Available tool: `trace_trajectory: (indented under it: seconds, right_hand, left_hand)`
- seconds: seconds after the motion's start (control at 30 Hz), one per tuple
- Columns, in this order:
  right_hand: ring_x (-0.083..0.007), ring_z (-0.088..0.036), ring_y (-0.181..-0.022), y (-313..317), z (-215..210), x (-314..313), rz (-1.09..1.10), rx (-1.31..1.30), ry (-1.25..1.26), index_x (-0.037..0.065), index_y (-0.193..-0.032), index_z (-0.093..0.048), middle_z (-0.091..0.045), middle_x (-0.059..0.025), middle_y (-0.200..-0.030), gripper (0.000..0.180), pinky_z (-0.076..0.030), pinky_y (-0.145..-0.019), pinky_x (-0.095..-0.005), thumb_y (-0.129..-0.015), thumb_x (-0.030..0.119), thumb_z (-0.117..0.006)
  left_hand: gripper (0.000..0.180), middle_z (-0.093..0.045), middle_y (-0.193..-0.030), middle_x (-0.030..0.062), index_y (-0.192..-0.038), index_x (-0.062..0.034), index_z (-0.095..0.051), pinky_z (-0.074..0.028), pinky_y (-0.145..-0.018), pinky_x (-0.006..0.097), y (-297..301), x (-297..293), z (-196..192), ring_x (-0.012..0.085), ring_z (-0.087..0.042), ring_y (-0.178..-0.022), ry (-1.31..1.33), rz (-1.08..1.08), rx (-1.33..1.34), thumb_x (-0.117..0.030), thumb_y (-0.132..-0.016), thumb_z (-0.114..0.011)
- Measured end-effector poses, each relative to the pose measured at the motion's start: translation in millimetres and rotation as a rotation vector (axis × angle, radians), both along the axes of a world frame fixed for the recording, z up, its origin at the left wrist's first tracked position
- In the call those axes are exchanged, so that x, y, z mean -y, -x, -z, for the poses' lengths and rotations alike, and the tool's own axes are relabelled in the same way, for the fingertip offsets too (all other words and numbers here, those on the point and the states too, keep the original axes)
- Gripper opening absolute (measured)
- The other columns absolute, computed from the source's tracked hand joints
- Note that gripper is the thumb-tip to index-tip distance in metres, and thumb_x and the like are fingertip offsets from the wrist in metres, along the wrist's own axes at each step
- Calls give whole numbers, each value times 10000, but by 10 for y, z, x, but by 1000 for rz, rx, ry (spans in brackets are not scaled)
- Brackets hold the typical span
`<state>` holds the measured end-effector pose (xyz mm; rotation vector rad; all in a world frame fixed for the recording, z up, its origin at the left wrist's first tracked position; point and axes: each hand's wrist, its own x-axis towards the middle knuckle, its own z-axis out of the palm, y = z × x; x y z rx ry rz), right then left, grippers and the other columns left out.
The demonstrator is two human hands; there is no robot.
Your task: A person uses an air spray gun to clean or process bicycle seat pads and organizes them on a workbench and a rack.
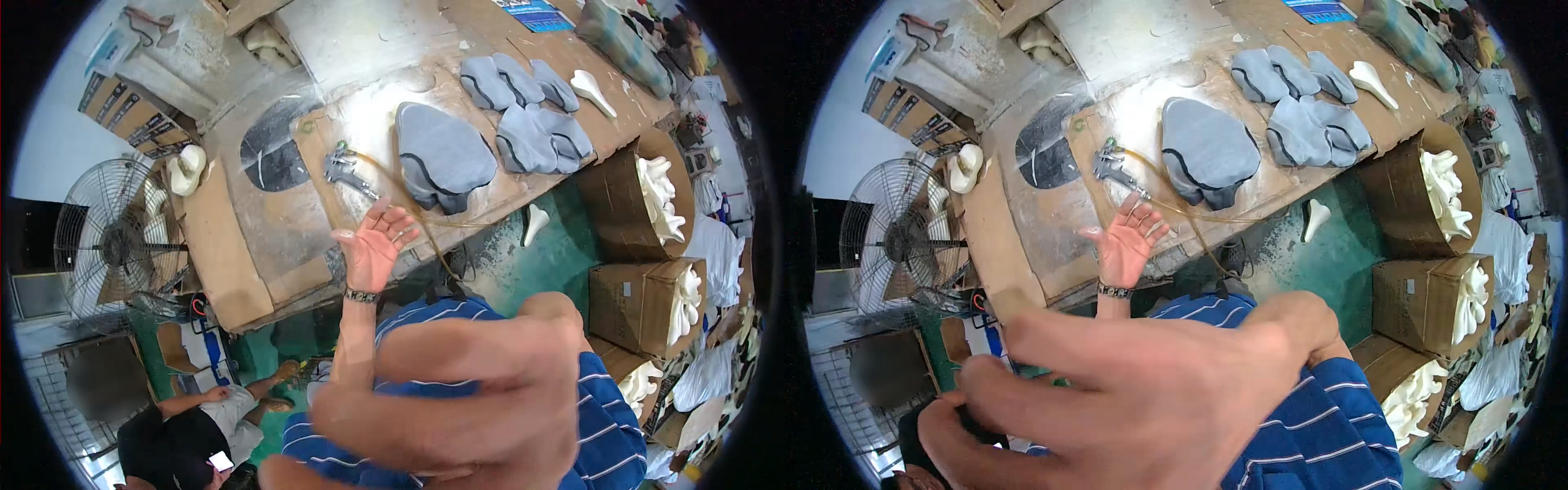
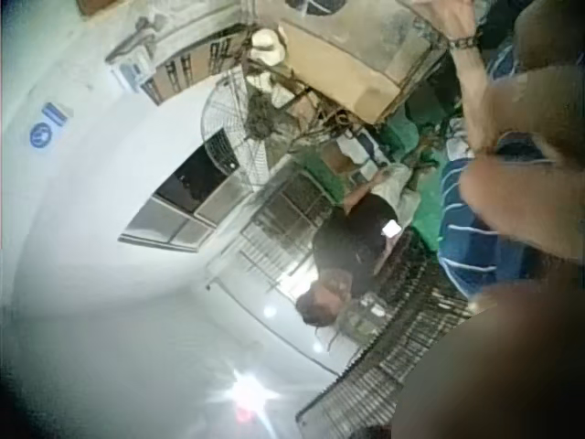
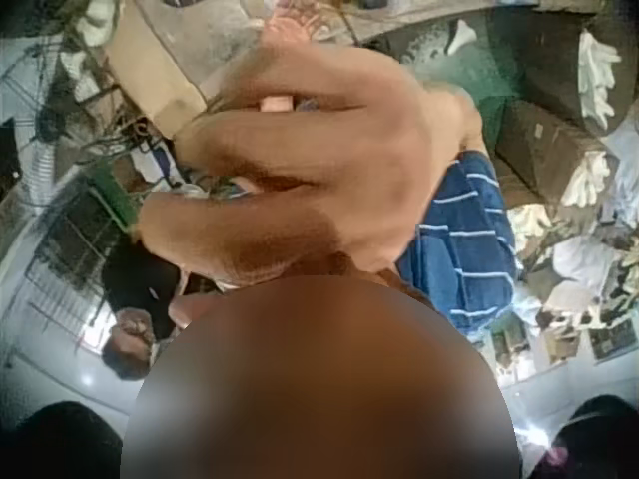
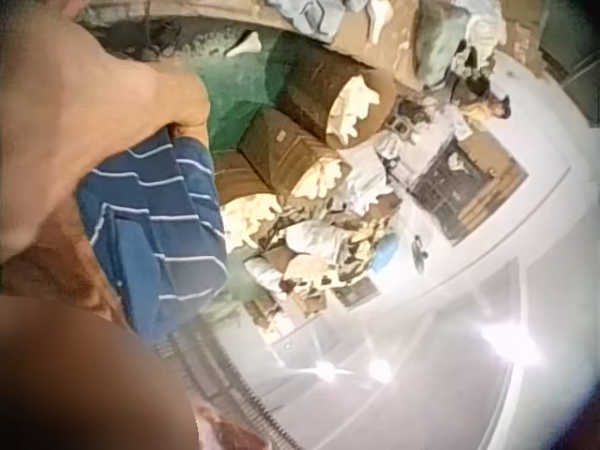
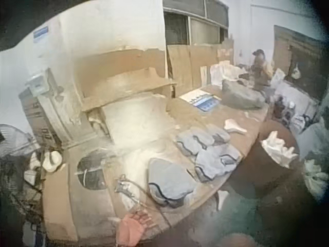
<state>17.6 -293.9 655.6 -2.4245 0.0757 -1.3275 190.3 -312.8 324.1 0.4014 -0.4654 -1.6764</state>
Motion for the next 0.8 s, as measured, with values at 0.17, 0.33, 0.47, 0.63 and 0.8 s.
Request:
trace_trajectory:
  seconds: [0.17, 0.33, 0.47, 0.63, 0.8]
  right_hand:
    - [-204, -693, -781, 647, 176, -29, 263, -27, -416, 92, -1063, -737, -734, -120, -1042, 207, -524, -714, -309, -898, 179, -646]
    - [-168, -621, -813, 1244, 1364, 458, 730, 508, -677, -49, -1208, -571, -657, -156, -1039, 267, -508, -756, -273, -945, -68, -528]
    - [-328, -706, -934, 1689, 2577, 538, 1074, -527, -908, 43, -1229, -657, -713, -191, -1097, 318, -558, -823, -422, -932, 154, -671]
    - [-424, -692, -1067, 1939, 3311, 49, 617, -1130, -1324, 31, -1306, -621, -733, -255, -1105, 576, -546, -905, -513, -843, 343, -763]
    - [-434, -679, -1103, 1848, 3538, 133, 753, -1227, -1080, 54, -1420, -575, -715, -256, -1178, 621, -544, -915, -507, -865, 244, -779]
  left_hand:
    - [1076, -642, -1338, 183, -1501, -21, -449, -486, -1087, 566, 290, 276, -93, 349, -626, -1245, -3, 38, 11, -847, -816, -522]
    - [1091, -647, -1327, 186, -1496, -6, -453, -481, -1094, 560, 324, 418, -176, 348, -635, -1229, 26, 45, 27, -859, -817, -503]
    - [930, -654, -1313, 162, -1457, 8, -491, -490, -1089, 485, 420, 488, -174, 316, -627, -1238, 55, -61, 563, -749, -921, -546]
    - [578, -678, -1267, 134, -1345, -49, -612, -486, -1065, 400, 754, 834, -46, 266, -634, -1212, 220, -118, 1201, -324, -873, -801]
    - [1256, -381, -1561, 301, -1505, 75, -376, -264, -1224, 544, 1187, 1325, 175, 459, -336, -1472, 548, -144, 1815, -565, -568, -916]
